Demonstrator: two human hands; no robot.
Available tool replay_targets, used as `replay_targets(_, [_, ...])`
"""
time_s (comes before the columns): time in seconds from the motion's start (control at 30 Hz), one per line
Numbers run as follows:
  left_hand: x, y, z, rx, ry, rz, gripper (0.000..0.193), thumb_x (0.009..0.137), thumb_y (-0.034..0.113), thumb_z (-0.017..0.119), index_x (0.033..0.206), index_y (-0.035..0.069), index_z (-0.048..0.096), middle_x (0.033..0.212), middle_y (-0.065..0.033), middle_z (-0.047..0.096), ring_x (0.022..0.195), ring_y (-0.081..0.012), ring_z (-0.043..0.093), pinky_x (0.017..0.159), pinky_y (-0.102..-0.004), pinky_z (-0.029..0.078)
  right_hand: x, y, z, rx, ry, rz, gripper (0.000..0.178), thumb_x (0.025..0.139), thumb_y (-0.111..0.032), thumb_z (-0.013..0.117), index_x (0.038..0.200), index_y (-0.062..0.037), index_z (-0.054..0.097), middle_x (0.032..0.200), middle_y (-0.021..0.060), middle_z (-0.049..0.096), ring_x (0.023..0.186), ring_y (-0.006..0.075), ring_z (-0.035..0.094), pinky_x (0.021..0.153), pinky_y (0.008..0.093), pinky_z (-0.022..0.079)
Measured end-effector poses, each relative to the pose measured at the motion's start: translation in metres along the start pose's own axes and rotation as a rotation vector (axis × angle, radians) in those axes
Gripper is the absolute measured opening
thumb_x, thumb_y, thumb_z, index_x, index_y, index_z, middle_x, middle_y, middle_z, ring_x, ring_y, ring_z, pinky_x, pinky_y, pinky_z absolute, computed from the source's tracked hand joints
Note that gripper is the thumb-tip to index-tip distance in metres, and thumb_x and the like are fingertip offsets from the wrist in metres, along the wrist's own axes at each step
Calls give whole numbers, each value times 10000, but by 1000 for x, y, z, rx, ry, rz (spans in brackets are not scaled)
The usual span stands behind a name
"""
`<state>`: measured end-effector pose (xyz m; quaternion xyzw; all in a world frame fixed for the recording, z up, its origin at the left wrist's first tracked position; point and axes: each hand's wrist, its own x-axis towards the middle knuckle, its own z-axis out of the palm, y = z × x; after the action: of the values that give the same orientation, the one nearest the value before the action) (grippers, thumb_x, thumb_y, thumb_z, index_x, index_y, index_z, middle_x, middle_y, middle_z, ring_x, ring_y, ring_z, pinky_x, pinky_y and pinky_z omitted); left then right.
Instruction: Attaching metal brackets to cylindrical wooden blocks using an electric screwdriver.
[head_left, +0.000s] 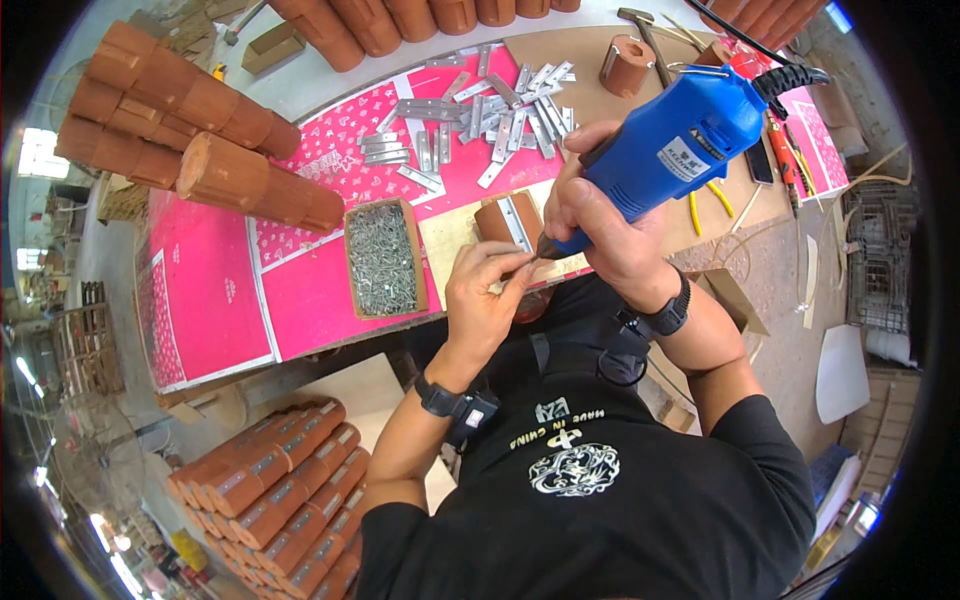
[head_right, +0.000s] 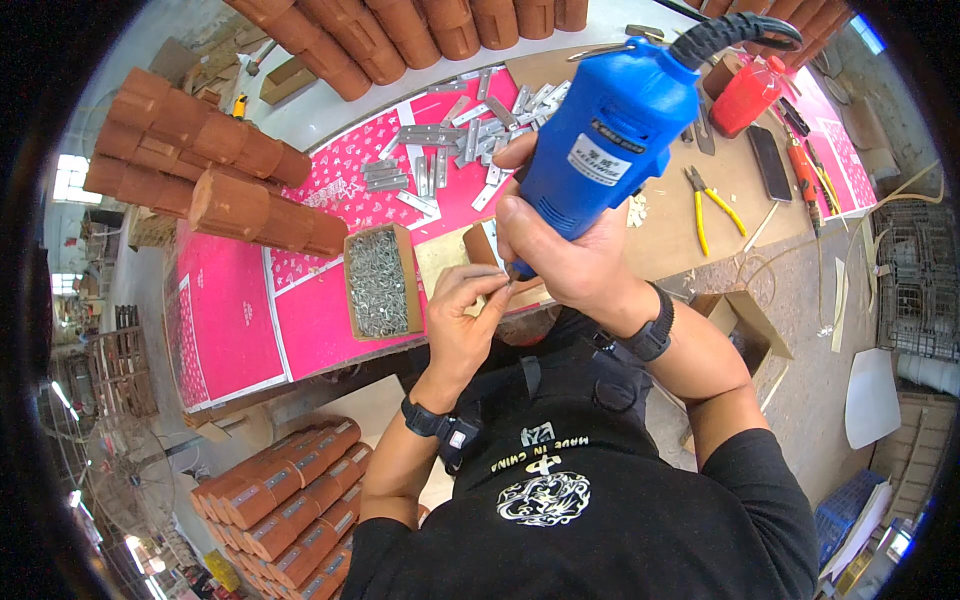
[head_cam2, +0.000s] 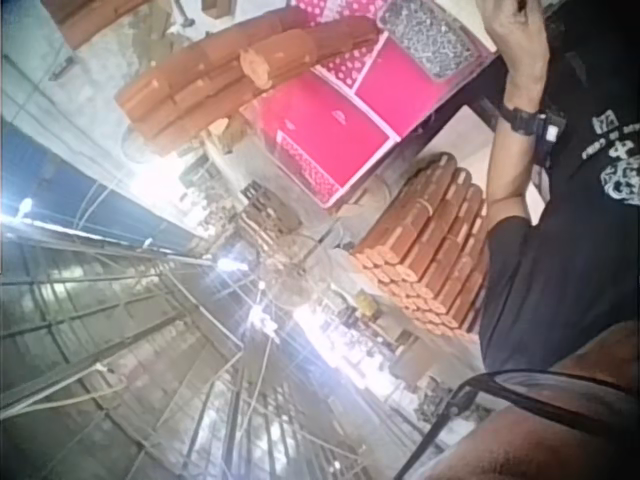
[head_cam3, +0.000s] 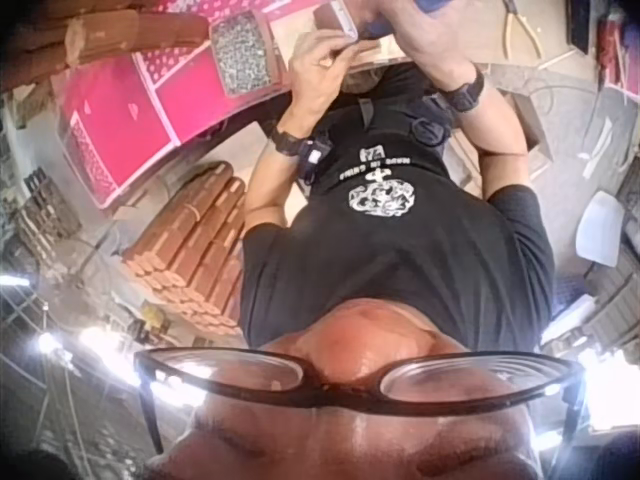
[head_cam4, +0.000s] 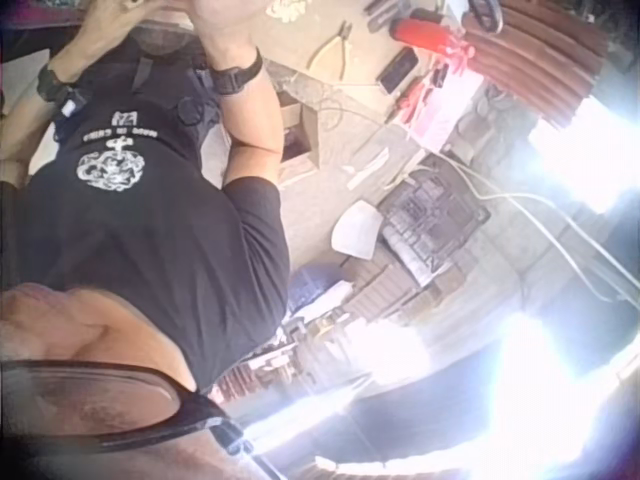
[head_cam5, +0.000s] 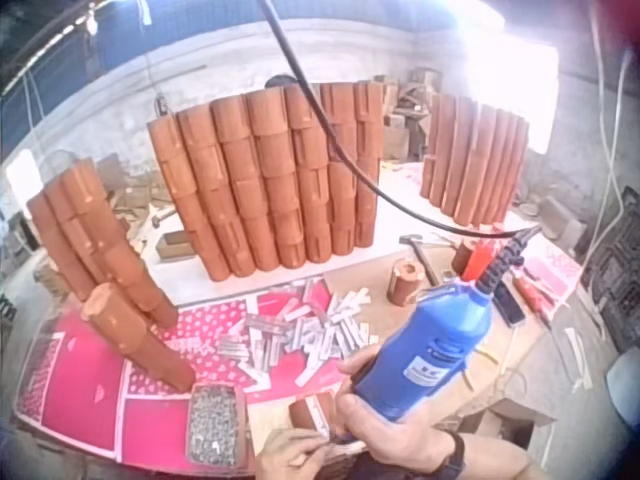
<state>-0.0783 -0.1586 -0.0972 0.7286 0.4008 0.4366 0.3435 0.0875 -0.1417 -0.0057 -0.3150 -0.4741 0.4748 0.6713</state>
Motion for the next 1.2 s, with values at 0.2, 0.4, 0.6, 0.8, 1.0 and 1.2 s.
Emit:
replay_targets(0.2, [16, -17, 10, 50, 69, -39, 121, 779, 72, 776, 898, 55, 760, 1159, -94, 640, 1132, -289, 529, 962, -399, 446, 11, 19, 0, -149, -18, -55, 320, 911, 21, 567, 1211, 12, 456, 747, 66, 560, 609, 125, 561, 579, 265, 462])
replay_targets(0.4, [14, -22, 15, 147, 71, -114, 145, 759, 93, 795, 899, 67, 764, 1344, -166, 542, 1276, -330, 461, 1054, -430, 408, 13, 33, 0, -153, -1, -49, 327, 902, 24, 576, 1212, 15, 471, 743, 56, 571, 611, 114, 576, 560, 250, 454])
replay_targets(0.6, [6, -34, 22, -133, 81, -285, 181, 765, 106, 799, 938, 72, 758, 1409, -194, 486, 1332, -359, 418, 1090, -451, 379, 12, 37, -4, -194, -59, -45, 315, 904, 40, 562, 1202, 18, 464, 740, 56, 565, 594, 109, 552, 553, 251, 444])
replay_targets(0.8, [4, -32, 21, 42, 24, 0, 773, 749, 238, 829, 1410, 79, 461, 1502, -261, 328, 1386, -425, 334, 1134, -510, 310, 8, 37, -5, -251, -170, -76, 268, 930, 33, 542, 1180, 13, 448, 749, 52, 548, 595, 109, 545, 549, 251, 441])
replay_targets(1.0, [-1, -38, 24, 158, -39, 1, 1014, 723, 374, 852, 1510, 62, 294, 1533, -267, 263, 1416, -449, 266, 1158, -539, 254, 6, 40, -5, -299, -178, -57, 248, 932, 31, 553, 1154, 4, 445, 760, 52, 555, 600, 105, 549, 540, 259, 449])
replay_targets(1.2, [0, -36, 22, 162, -28, -16, 1021, 702, 386, 864, 1499, 59, 317, 1524, -229, 305, 1401, -437, 293, 1155, -529, 273, 6, 46, -6, -326, -182, -47, 222, 916, 26, 571, 1107, 9, 460, 761, 59, 559, 604, 111, 557, 538, 263, 456])
